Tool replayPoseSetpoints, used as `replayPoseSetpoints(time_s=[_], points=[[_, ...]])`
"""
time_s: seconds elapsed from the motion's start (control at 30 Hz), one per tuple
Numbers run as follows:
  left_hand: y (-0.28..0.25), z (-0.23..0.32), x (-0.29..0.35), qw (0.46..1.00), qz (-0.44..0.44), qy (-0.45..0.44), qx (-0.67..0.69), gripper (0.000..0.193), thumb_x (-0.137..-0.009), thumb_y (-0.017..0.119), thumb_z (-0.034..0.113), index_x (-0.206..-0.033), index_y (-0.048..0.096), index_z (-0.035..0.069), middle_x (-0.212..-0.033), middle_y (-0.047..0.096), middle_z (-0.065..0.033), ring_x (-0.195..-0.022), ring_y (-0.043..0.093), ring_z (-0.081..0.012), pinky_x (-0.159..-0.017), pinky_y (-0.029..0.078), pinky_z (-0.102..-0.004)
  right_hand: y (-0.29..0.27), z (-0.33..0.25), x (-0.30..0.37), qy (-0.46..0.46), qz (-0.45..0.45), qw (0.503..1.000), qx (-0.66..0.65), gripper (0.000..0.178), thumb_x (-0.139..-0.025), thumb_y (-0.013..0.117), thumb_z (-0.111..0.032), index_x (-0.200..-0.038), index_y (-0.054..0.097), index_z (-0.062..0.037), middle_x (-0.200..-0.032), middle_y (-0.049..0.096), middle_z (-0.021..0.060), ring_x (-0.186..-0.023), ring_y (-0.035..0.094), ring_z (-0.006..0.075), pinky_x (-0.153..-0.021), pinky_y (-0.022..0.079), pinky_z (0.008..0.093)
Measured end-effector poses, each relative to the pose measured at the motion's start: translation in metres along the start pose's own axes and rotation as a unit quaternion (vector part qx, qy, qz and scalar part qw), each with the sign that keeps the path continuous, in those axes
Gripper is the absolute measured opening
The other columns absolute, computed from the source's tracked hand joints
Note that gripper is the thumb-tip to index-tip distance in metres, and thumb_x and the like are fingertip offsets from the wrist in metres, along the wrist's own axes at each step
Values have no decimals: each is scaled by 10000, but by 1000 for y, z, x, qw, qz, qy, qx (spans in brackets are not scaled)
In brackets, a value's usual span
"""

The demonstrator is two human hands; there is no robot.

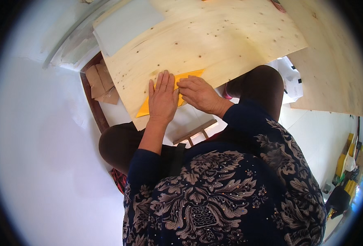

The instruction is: The person folds a gold-colored sheet of paper on a wooden table. They repeatedly fold the sheet in half, press the creases, and then fold it into a triangular shape.

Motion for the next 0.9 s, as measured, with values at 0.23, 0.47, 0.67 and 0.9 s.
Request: replayPoseSetpoints(time_s=[0.23, 0.47, 0.67, 0.9], points=[[8, 0, 5, 999, 27, -1, -19, 542, -989, 472, 295, -1477, 382, 75, -1572, 310, -102, -1461, 260, -249, -1193, 139, -469, 15, -11, -11, 97, -11, 990, 101, 568, -973, 487, -404, -1373, 476, -1, -1459, 434, 186, -1399, 353, 307, -1174, 226, 445], [12, 5, 5, 998, 38, -29, -50, 646, -943, 538, 389, -1469, 382, 47, -1569, 299, -130, -1460, 248, -267, -1190, 127, -501, 5, 7, -1, 89, -83, 974, 191, 666, -982, 426, -503, -1420, 437, -1, -1511, 391, 162, -1440, 295, 280, -1192, 179, 435], [6, -7, 24, 991, 11, -125, -46, 782, -928, 522, 520, -1495, 317, 21, -1590, 252, -136, -1485, 181, -271, -1188, 66, -529, 4, 9, 1, 80, -80, 976, 185, 649, -948, 510, -446, -1407, 438, 8, -1525, 357, 173, -1443, 290, 275, -1187, 195, 430], [-18, -32, 66, 974, -4, -220, -60, 824, -919, 537, 529, -1497, 290, -4, -1591, 226, -181, -1494, 146, -298, -1187, 39, -531, 4, 11, 2, 69, -81, 974, 198, 645, -966, 482, -469, -1417, 437, -10, -1522, 375, 148, -1436, 302, 271, -1184, 197, 432]])
Point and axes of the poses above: each hand's wrist, its own x-axis away from the middle knuckle, its own y-axis out of the palm, z = x × y, the point moved 2 cm from there along -x, towards the middle knuckle
